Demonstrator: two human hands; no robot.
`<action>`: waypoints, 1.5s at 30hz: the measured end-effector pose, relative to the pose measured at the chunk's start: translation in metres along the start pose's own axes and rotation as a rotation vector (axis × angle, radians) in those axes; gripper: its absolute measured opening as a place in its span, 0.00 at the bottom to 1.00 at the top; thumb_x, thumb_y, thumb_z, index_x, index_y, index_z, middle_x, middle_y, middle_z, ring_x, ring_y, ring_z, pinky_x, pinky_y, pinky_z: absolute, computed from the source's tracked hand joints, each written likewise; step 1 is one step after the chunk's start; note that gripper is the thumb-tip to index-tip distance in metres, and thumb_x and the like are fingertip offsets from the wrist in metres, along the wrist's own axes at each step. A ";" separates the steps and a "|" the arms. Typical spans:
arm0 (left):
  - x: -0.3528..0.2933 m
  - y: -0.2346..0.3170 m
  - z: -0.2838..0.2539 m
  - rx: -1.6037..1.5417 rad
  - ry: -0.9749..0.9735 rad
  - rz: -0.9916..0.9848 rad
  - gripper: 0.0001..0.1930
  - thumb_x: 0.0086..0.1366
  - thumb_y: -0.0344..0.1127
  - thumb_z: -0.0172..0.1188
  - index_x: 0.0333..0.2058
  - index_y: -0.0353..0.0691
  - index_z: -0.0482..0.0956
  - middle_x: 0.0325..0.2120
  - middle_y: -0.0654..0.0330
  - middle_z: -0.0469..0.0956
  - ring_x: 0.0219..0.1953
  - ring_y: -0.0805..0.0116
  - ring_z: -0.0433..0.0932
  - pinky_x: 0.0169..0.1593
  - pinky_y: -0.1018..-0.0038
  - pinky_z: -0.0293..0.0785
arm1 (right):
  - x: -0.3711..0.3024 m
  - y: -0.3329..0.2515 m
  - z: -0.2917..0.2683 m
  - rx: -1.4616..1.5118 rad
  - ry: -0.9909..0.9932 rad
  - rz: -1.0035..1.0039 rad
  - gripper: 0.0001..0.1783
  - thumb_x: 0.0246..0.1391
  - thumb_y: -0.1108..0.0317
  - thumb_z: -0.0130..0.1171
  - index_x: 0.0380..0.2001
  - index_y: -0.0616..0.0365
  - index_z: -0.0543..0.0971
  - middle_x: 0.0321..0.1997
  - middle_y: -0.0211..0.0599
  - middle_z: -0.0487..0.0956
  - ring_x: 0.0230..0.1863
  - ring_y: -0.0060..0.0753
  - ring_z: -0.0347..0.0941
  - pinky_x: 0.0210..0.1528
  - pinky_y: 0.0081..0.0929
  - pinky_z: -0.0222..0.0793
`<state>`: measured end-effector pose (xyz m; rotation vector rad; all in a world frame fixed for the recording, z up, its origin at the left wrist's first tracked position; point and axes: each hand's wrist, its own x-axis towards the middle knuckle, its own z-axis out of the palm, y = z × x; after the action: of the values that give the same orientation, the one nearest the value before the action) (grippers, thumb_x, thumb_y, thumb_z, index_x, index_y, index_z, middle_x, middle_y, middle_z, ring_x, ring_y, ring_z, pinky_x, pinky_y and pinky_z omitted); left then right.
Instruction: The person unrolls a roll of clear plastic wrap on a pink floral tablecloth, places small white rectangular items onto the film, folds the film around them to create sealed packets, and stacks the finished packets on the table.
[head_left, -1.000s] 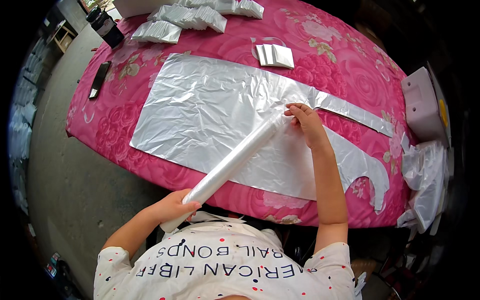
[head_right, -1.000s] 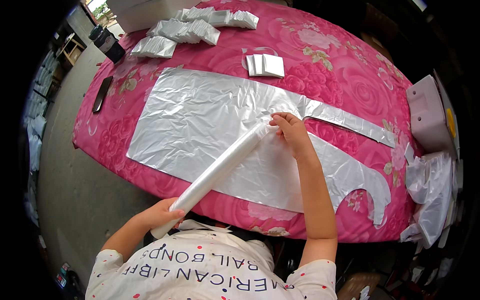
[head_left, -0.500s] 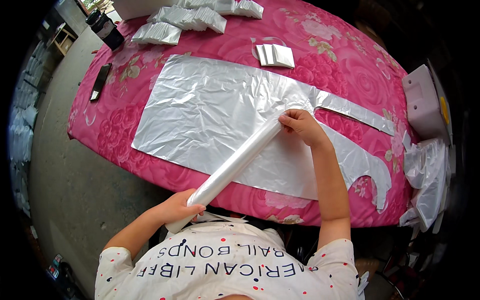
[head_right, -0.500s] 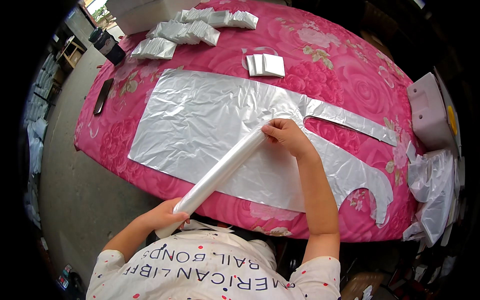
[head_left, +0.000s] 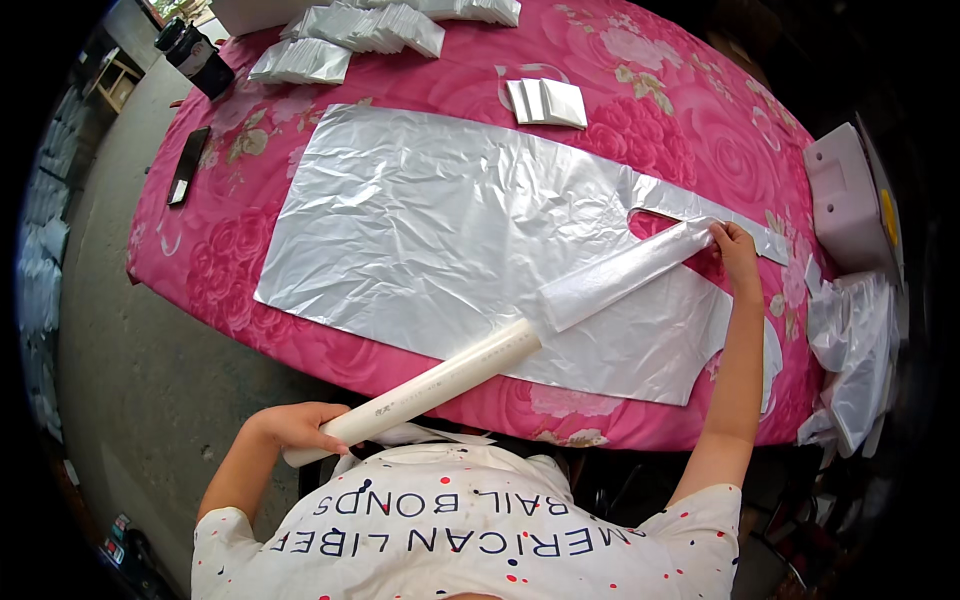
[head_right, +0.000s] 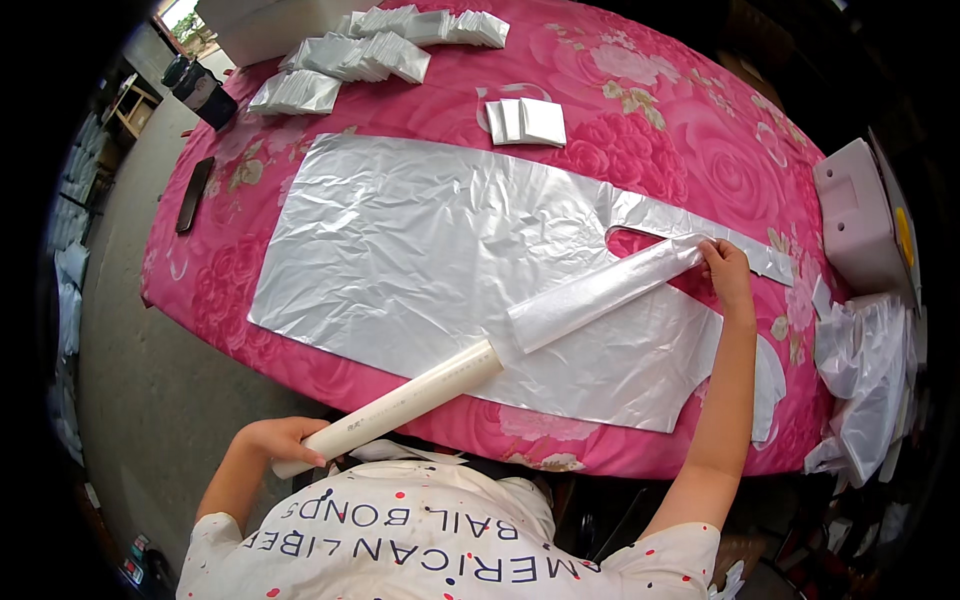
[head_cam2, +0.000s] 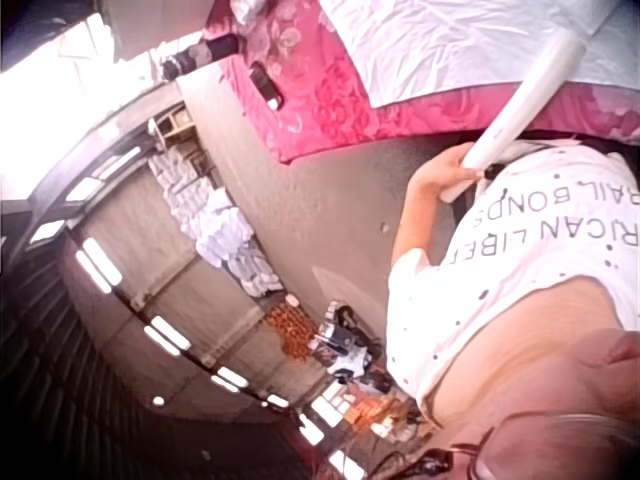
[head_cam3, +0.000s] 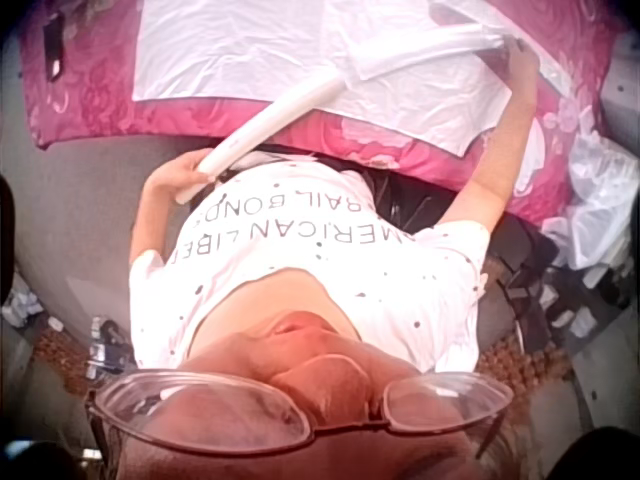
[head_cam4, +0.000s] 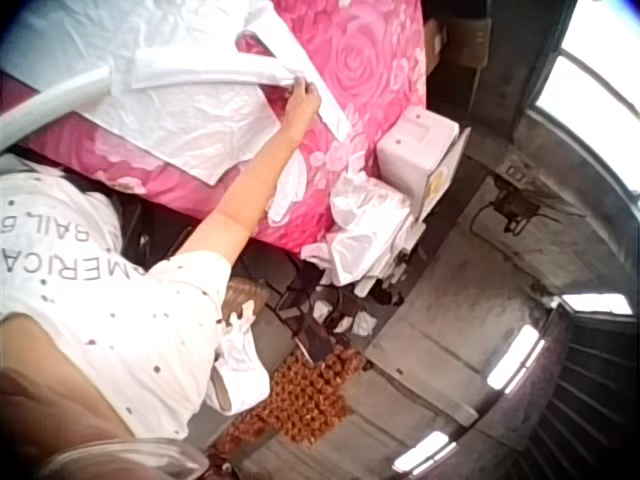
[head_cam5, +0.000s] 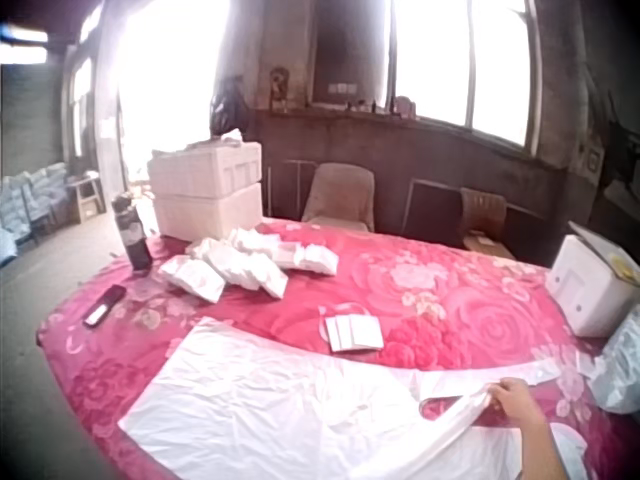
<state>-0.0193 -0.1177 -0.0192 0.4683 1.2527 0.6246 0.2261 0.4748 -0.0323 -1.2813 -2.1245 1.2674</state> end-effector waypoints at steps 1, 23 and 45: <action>-0.001 0.010 -0.002 0.009 -0.006 -0.001 0.24 0.53 0.35 0.64 0.48 0.35 0.69 0.40 0.59 0.75 0.45 0.70 0.71 0.51 0.73 0.65 | -0.002 -0.002 0.002 0.009 -0.016 -0.005 0.10 0.55 0.63 0.55 0.28 0.59 0.76 0.21 0.21 0.71 0.21 0.11 0.63 0.23 0.12 0.60; 0.149 0.117 0.014 1.406 0.191 1.043 0.32 0.59 0.51 0.51 0.53 0.29 0.62 0.57 0.49 0.59 0.59 0.54 0.59 0.62 0.61 0.53 | -0.001 -0.101 0.141 -0.071 -0.464 -0.181 0.11 0.53 0.64 0.57 0.28 0.63 0.77 0.21 0.23 0.70 0.23 0.15 0.62 0.29 0.17 0.61; 0.144 0.092 0.061 1.337 0.378 0.914 0.43 0.58 0.62 0.45 0.58 0.28 0.55 0.62 0.44 0.51 0.65 0.52 0.49 0.65 0.60 0.43 | -0.126 -0.053 0.109 -0.693 0.059 -0.758 0.31 0.41 0.70 0.62 0.53 0.55 0.69 0.42 0.40 0.73 0.43 0.42 0.68 0.47 0.37 0.63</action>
<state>0.0499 0.0469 -0.0485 2.1928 1.6892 0.5400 0.1920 0.3039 -0.0291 -0.5441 -2.7048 0.1808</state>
